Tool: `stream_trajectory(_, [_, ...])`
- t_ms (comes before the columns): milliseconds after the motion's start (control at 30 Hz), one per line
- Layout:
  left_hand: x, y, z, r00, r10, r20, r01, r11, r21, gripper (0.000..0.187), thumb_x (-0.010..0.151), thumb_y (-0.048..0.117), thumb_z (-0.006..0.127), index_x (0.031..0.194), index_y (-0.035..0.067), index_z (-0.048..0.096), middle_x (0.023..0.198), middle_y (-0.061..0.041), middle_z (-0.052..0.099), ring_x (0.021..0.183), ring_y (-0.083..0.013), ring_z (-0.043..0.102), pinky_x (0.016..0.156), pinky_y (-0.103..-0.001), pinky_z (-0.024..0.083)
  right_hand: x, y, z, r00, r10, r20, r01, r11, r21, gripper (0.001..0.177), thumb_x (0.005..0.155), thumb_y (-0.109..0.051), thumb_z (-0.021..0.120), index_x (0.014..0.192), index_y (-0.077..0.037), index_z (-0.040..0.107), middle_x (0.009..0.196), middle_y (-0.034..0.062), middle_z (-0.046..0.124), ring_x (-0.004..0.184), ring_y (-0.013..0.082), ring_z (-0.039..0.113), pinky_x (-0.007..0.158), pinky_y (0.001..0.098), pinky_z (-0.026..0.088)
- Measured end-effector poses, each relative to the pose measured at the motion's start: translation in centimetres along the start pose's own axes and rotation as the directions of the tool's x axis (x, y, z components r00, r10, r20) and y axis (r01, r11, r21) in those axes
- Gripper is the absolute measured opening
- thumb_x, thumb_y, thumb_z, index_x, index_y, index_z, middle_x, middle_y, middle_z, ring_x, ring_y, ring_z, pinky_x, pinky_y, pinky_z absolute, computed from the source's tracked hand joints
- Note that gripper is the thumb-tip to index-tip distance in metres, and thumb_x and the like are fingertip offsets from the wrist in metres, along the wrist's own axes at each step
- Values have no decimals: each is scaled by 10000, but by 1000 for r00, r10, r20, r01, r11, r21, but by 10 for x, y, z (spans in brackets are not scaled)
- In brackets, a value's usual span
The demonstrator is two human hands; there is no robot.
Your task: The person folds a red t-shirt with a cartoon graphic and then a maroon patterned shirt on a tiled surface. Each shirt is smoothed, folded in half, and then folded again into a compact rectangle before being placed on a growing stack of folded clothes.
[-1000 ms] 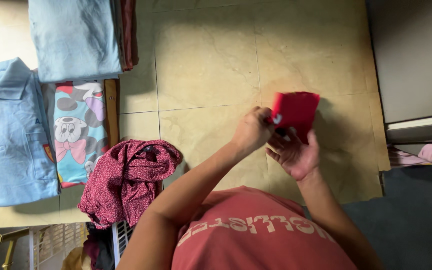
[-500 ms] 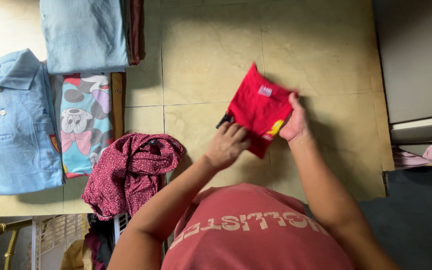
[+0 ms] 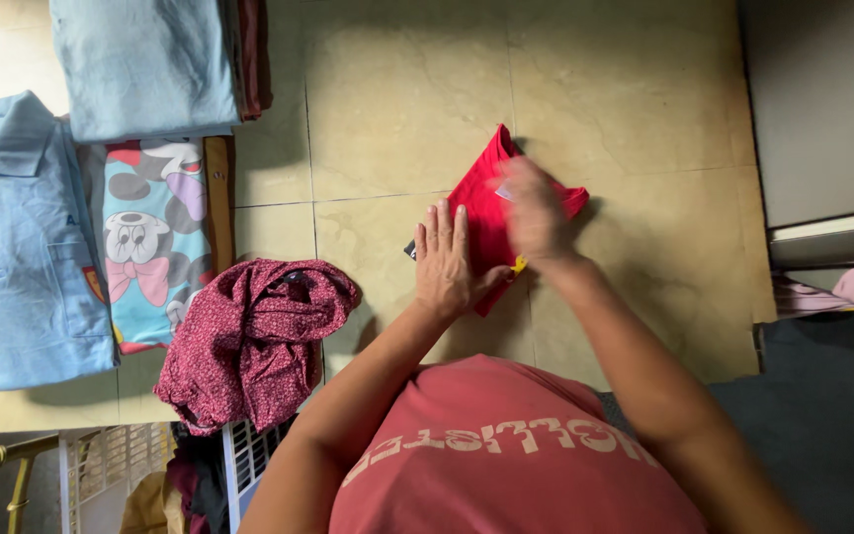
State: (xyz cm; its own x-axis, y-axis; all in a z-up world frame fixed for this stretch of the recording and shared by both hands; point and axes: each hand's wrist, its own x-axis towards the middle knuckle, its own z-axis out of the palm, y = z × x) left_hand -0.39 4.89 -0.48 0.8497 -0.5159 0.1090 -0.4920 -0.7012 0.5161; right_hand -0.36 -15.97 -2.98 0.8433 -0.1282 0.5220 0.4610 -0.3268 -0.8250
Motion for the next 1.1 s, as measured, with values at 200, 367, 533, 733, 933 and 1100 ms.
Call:
stream_trajectory(200, [5, 1, -1, 984, -43, 172, 11, 982, 187, 1293, 742, 885, 581, 1581, -31, 222, 1662, -291, 180, 1554, -441, 127, 1230, -585, 88, 34, -15, 53, 877, 311, 366, 131, 578, -805, 719, 978, -574, 507, 1464, -44, 503, 1604, 201, 395, 1520, 355, 287, 1218, 596, 158])
stream_trajectory(367, [7, -2, -3, 973, -71, 221, 28, 980, 196, 1334, 703, 888, 590, 1592, -33, 215, 1649, -256, 218, 1545, -423, 158, 1231, -573, 110, 38, -3, 54, 874, 425, 236, -20, 517, -856, 933, 950, -739, 448, 1580, -53, 389, 1671, 222, 261, 1563, 370, 170, 1236, 588, 100])
stream_trajectory(533, [16, -23, -26, 964, 71, 258, -131, 966, 221, 1303, 692, 900, 605, 1588, 20, 254, 1666, -221, 234, 1557, -406, 174, 1249, -571, 120, 41, -3, 71, 827, 559, 60, -194, 384, -902, 951, 908, -731, 475, 1605, -98, 340, 1682, 214, 204, 1552, 408, 103, 1224, 600, 57])
stream_trajectory(733, [51, -64, -89, 863, 74, 500, -257, 916, 308, 1220, 605, 803, 707, 1588, 199, 310, 1674, -105, 206, 1539, -390, 122, 1186, -666, 63, 81, -28, 33, 437, 897, 63, -647, 363, -670, 737, 968, -641, 494, 1521, -154, 505, 1496, 239, 570, 1405, 429, 532, 1185, 561, 429])
stream_trajectory(933, [38, -57, -43, 978, 114, 174, -147, 971, 191, 819, 921, 569, 631, 1566, 119, 400, 1669, -169, 267, 1549, -389, 197, 1214, -656, 116, 40, -29, 26, 951, 299, 75, -128, 605, -786, 434, 1071, -278, 529, 1469, -107, 566, 1585, 156, 469, 1493, 409, 380, 1204, 623, 295])
stream_trajectory(1100, [5, -32, 34, 979, 188, -85, -153, 938, 311, 666, 1052, 419, 543, 1626, 108, 413, 1726, -135, 320, 1604, -327, 298, 1303, -564, 211, -2, -13, 43, 918, 376, 126, -105, 535, -838, 600, 1037, -396, 505, 1545, -79, 478, 1655, 176, 365, 1543, 380, 276, 1218, 627, 196])
